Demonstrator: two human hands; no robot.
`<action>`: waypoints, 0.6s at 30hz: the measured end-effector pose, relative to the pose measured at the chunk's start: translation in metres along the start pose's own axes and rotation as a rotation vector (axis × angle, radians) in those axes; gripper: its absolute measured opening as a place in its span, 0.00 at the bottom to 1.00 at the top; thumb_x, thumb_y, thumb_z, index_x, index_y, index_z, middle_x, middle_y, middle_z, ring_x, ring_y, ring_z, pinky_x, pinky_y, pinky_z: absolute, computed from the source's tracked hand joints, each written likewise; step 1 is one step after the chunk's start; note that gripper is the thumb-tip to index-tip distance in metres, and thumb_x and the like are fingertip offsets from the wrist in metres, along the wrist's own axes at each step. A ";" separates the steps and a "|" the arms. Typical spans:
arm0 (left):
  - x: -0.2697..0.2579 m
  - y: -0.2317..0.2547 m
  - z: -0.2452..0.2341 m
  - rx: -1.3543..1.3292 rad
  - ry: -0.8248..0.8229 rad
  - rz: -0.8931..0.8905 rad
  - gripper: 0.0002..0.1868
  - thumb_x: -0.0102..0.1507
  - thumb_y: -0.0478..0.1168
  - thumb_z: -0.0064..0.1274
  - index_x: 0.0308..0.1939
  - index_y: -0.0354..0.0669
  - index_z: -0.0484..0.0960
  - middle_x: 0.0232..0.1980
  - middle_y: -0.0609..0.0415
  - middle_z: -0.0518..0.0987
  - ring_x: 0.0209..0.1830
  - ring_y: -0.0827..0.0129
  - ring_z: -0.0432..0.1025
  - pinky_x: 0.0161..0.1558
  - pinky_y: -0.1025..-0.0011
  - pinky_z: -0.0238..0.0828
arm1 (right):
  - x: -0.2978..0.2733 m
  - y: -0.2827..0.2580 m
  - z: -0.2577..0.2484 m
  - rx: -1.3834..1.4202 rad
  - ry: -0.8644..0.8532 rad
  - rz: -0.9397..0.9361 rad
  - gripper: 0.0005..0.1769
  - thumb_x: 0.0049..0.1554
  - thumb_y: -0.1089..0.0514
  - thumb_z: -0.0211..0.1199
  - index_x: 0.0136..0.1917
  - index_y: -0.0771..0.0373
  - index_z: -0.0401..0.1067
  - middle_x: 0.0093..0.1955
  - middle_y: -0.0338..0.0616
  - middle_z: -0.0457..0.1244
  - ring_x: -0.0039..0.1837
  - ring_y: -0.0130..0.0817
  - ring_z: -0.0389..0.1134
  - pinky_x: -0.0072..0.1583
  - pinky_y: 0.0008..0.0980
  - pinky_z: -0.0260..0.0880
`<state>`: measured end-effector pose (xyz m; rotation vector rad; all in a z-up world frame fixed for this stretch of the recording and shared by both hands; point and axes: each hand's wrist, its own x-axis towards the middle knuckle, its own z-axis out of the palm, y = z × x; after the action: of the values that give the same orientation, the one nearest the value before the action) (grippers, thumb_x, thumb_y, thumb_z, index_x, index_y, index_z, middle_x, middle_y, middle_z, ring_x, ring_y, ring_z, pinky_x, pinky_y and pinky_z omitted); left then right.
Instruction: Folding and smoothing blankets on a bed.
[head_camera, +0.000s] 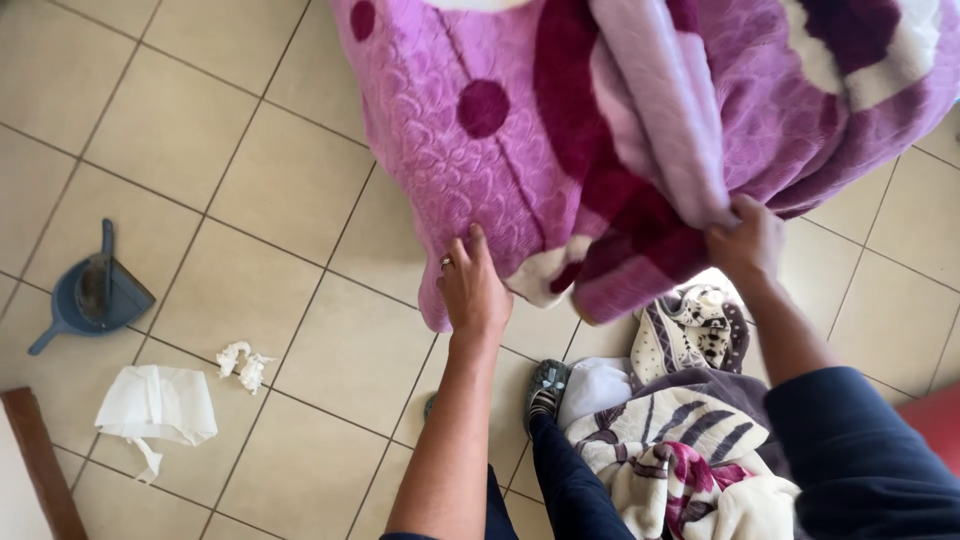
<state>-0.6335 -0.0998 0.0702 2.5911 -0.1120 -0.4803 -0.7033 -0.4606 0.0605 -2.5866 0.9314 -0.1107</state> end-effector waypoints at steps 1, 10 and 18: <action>0.001 0.006 -0.001 0.008 0.004 0.008 0.47 0.54 0.33 0.64 0.76 0.40 0.58 0.68 0.39 0.63 0.64 0.43 0.65 0.58 0.45 0.66 | 0.008 0.015 -0.006 0.009 0.006 0.005 0.12 0.59 0.63 0.63 0.56 0.66 0.78 0.51 0.60 0.70 0.53 0.52 0.72 0.61 0.49 0.70; 0.021 0.116 0.046 -0.086 0.162 0.250 0.38 0.54 0.40 0.65 0.65 0.36 0.68 0.70 0.37 0.63 0.68 0.40 0.62 0.62 0.46 0.63 | 0.049 0.032 -0.023 0.074 -0.013 -0.063 0.17 0.51 0.65 0.65 0.55 0.66 0.76 0.52 0.57 0.70 0.53 0.49 0.72 0.60 0.45 0.72; 0.067 0.228 0.083 -0.545 0.100 0.375 0.43 0.61 0.44 0.61 0.72 0.29 0.57 0.70 0.31 0.62 0.70 0.39 0.62 0.68 0.49 0.61 | 0.064 0.002 -0.094 0.434 -0.373 0.063 0.21 0.55 0.51 0.69 0.58 0.64 0.74 0.55 0.50 0.71 0.58 0.39 0.74 0.60 0.38 0.75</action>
<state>-0.5985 -0.3483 0.0930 1.9929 -0.3696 -0.2029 -0.6732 -0.5335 0.1434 -2.0804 0.7501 0.1651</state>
